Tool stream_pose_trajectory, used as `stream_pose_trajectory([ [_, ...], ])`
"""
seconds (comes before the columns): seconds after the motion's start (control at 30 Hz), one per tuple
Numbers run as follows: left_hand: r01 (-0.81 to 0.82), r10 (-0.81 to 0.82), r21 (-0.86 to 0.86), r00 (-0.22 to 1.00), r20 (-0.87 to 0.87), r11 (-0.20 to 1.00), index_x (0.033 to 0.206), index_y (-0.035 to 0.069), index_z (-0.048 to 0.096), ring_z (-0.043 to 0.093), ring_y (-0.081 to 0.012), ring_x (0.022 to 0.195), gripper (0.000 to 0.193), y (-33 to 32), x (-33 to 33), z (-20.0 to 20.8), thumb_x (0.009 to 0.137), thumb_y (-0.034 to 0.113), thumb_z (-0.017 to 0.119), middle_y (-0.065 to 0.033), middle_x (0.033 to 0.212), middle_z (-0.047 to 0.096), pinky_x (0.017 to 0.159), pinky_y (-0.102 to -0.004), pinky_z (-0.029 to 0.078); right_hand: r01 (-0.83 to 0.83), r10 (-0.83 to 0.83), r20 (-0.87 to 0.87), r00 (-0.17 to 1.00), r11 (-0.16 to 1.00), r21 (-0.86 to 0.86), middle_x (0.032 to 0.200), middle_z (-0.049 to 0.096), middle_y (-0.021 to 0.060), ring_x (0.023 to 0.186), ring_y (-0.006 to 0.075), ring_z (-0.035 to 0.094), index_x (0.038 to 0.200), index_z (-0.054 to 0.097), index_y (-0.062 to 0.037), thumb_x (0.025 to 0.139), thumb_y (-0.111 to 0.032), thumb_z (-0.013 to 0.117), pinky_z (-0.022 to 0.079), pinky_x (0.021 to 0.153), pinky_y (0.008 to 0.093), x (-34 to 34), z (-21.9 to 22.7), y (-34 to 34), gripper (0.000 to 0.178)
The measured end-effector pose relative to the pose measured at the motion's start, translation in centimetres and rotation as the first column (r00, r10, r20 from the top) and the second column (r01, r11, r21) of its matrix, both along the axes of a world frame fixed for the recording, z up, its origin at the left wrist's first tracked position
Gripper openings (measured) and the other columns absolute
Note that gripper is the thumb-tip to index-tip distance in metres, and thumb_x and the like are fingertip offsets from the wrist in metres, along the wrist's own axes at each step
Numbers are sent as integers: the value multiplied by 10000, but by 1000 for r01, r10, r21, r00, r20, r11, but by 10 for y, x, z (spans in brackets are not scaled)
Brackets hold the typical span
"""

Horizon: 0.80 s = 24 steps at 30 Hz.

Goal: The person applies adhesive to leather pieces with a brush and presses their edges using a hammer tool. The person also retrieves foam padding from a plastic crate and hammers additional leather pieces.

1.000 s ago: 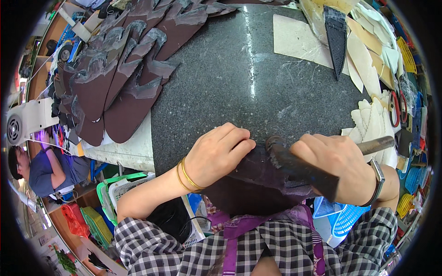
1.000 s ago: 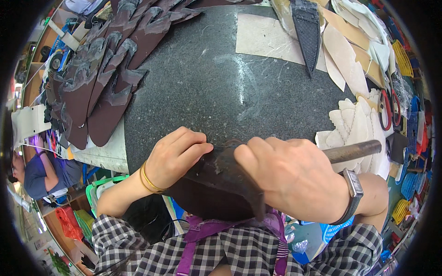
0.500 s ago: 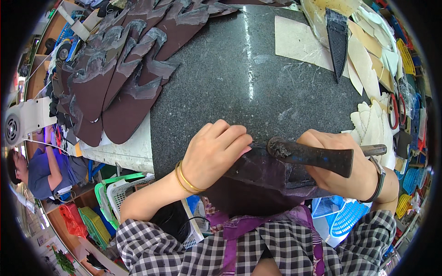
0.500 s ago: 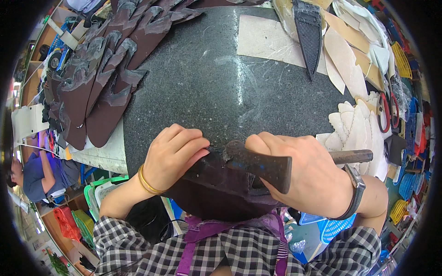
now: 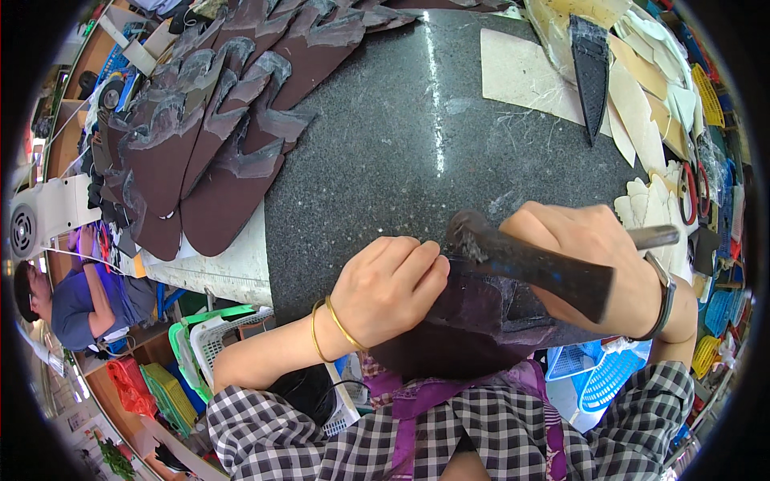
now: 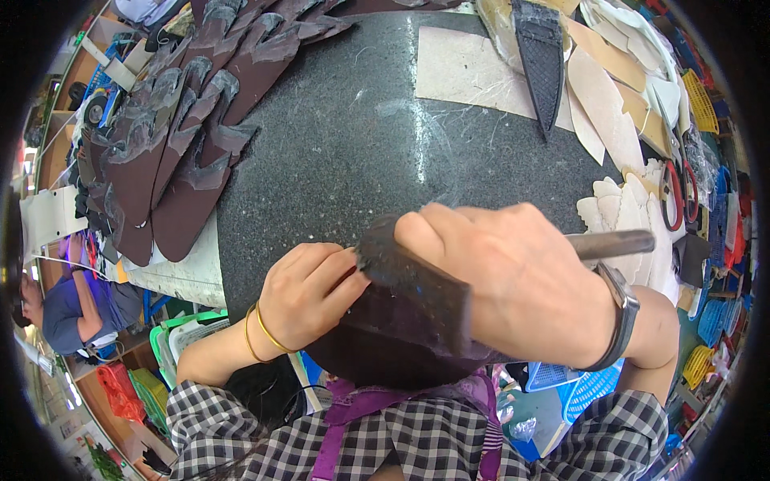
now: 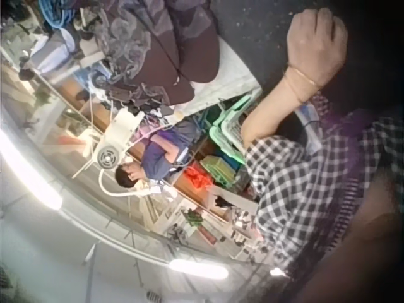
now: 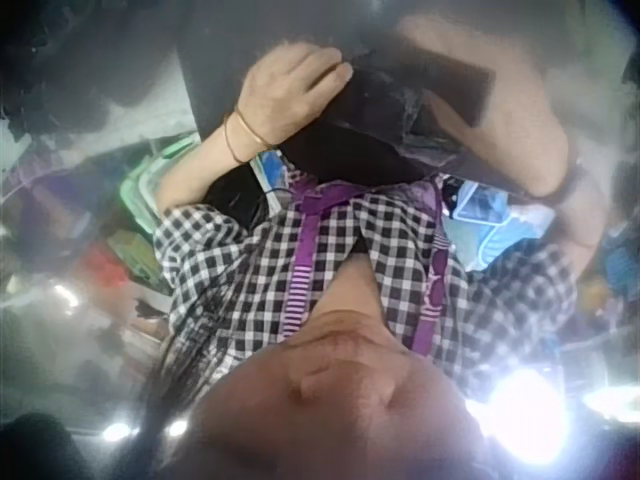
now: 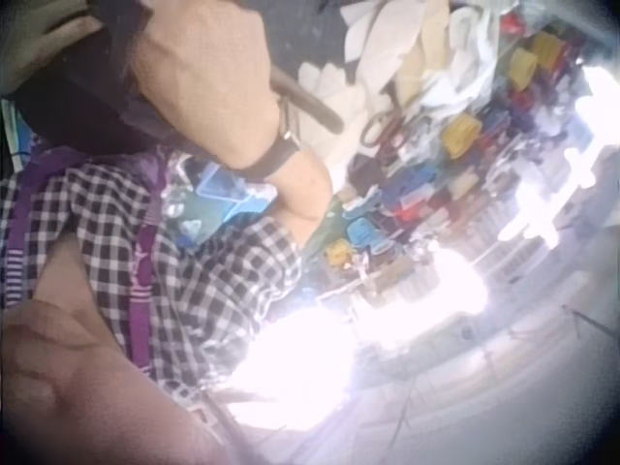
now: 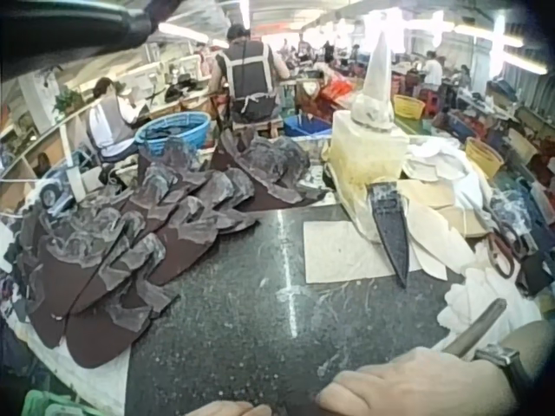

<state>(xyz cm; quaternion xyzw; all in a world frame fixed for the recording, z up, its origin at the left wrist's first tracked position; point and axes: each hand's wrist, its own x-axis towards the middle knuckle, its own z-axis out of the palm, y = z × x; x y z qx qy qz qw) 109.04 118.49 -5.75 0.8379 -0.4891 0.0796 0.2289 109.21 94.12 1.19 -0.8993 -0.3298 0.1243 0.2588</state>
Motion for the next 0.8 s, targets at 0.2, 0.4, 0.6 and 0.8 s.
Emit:
stream_pose_trajectory([
  [0.2,-40,42,23,992,-117,999,942,25,624,577,-185,823,230,-3,-6,2,718,73,643,-77,938,604,684,-313,471,-72,72,-36,997,997,-4,767,535,97,687,282,624,911,446,-43,734,-117,637,492,557,394,-3,3,7,271],
  [0.4,-351,352,18,936,-13,936,1037,74,637,574,-183,835,274,-5,-23,-5,777,138,693,-19,961,614,716,-324,396,-2,4,-130,992,1000,16,777,545,112,714,302,635,947,453,-35,736,-129,653,500,571,399,-3,-7,3,305],
  [0.6,-349,314,-140,923,-223,927,854,85,683,599,-198,791,198,5,-26,-10,683,76,781,-25,891,658,694,-329,405,56,-44,-112,993,992,110,716,517,132,645,342,595,883,486,-31,759,-16,621,461,537,424,-7,-5,8,185],
  [0.8,-210,209,-70,978,-28,975,895,49,684,596,-158,822,154,6,-29,-11,744,75,697,-25,935,637,705,-311,403,-2,1,-32,999,1000,-27,756,536,103,677,296,626,922,447,-41,754,-97,626,497,547,395,-2,-3,9,252],
])
